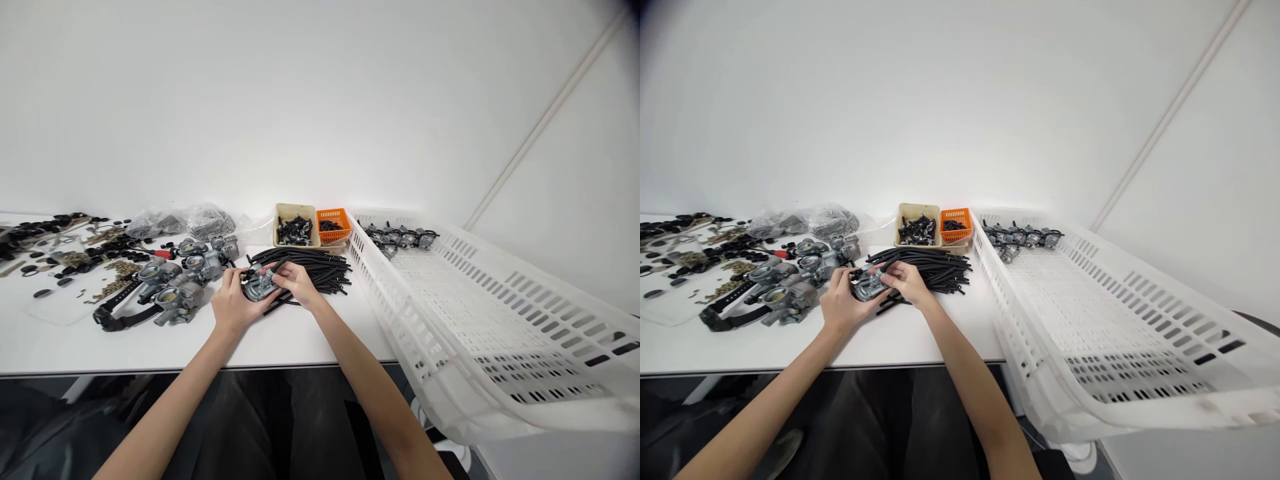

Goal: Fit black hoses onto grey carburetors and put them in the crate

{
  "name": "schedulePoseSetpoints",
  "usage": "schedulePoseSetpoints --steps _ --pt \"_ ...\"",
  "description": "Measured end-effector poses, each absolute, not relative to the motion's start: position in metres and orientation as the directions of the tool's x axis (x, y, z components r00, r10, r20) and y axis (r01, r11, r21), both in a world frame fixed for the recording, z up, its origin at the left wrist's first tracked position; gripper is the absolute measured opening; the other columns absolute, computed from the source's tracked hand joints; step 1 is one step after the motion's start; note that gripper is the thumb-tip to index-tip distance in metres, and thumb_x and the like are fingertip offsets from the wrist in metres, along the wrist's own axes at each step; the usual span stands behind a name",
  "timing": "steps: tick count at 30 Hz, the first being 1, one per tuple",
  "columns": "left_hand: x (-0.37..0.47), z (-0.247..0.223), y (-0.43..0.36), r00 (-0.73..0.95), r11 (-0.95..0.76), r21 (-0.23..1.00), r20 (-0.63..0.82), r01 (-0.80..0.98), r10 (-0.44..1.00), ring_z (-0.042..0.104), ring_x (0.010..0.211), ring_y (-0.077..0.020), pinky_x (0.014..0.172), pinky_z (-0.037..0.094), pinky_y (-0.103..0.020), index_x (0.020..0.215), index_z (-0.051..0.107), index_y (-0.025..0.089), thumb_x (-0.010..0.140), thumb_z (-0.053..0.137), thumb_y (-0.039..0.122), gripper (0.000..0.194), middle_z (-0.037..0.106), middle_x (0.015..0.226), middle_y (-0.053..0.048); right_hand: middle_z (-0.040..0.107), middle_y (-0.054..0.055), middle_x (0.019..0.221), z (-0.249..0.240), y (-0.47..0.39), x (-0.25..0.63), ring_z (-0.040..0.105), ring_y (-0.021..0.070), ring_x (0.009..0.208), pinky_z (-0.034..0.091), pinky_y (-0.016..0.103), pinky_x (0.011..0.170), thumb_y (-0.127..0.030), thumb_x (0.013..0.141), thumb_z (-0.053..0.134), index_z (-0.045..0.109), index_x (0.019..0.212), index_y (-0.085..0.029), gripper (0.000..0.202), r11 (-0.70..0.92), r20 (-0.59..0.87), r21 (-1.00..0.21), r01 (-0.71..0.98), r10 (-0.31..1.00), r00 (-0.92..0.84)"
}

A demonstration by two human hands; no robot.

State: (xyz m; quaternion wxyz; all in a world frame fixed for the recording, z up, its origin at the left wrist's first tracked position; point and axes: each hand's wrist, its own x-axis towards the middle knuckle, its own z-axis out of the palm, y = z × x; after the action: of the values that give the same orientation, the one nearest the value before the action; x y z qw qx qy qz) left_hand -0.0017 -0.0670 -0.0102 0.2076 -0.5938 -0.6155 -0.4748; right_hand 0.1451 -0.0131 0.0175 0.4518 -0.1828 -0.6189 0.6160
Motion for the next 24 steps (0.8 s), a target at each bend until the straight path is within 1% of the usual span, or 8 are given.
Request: schedulePoseSetpoints --steps 3,6,10,14,19,24 --pt "-0.0018 -0.0101 -0.0668 -0.202 -0.154 0.329 0.822 0.932 0.533 0.065 0.072 -0.0230 0.055 0.044 -0.029 0.098 0.055 0.017 0.059 0.066 0.069 0.066 0.063 0.095 -0.008 0.073 0.006 0.089 0.0167 -0.0131 0.1432 0.067 0.0214 0.091 0.051 0.038 0.089 -0.045 0.062 0.078 0.065 0.093 -0.018 0.043 0.198 0.351 -0.922 -0.332 0.790 -0.503" --pt "-0.0022 -0.0106 -0.0660 -0.188 -0.152 0.312 0.825 0.938 0.533 0.065 0.073 -0.0228 0.054 0.043 -0.029 0.099 0.055 0.016 0.059 0.065 0.069 0.067 0.062 0.094 -0.008 0.073 0.005 0.085 0.0161 -0.0130 0.1422 0.068 0.0204 0.088 0.052 0.036 0.086 -0.041 0.064 0.078 0.066 0.098 -0.018 0.044 0.232 0.376 -0.915 -0.329 0.786 -0.490" --pt "-0.0022 -0.0114 -0.0651 -0.169 -0.161 0.294 0.833 0.942 0.527 0.065 0.073 -0.0227 0.054 0.043 -0.029 0.100 0.055 0.016 0.059 0.065 0.069 0.067 0.062 0.093 -0.008 0.073 0.004 0.086 0.0157 -0.0128 0.1417 0.067 0.0192 0.087 0.051 0.036 0.088 -0.037 0.063 0.079 0.067 0.102 -0.019 0.045 0.265 0.402 -0.906 -0.330 0.784 -0.473" --pt "-0.0014 -0.0109 -0.0655 -0.170 -0.166 0.298 0.832 0.940 0.528 0.065 0.073 -0.0232 0.055 0.043 -0.029 0.100 0.055 0.017 0.060 0.065 0.069 0.066 0.062 0.094 -0.009 0.073 0.004 0.085 0.0146 -0.0130 0.1411 0.067 0.0199 0.087 0.051 0.038 0.089 -0.040 0.063 0.079 0.068 0.101 -0.019 0.045 0.274 0.398 -0.909 -0.315 0.794 -0.459" --pt "-0.0011 -0.0105 -0.0657 -0.166 -0.169 0.295 0.833 0.941 0.528 0.065 0.072 -0.0236 0.055 0.043 -0.029 0.100 0.055 0.017 0.059 0.065 0.069 0.066 0.062 0.095 -0.009 0.073 0.004 0.085 0.0156 -0.0146 0.1403 0.067 0.0200 0.088 0.051 0.038 0.089 -0.039 0.062 0.079 0.070 0.092 -0.019 0.037 0.269 0.398 -0.907 -0.325 0.800 -0.449" --pt "-0.0021 -0.0125 -0.0650 -0.158 -0.169 0.286 0.833 0.943 0.530 0.065 0.074 -0.0240 0.056 0.044 -0.030 0.102 0.055 0.017 0.059 0.065 0.069 0.068 0.062 0.096 -0.009 0.071 0.003 0.084 0.0146 -0.0130 0.1393 0.066 0.0200 0.088 0.050 0.036 0.087 -0.039 0.060 0.081 0.069 0.082 -0.019 0.032 0.305 0.404 -0.909 -0.284 0.815 -0.416"
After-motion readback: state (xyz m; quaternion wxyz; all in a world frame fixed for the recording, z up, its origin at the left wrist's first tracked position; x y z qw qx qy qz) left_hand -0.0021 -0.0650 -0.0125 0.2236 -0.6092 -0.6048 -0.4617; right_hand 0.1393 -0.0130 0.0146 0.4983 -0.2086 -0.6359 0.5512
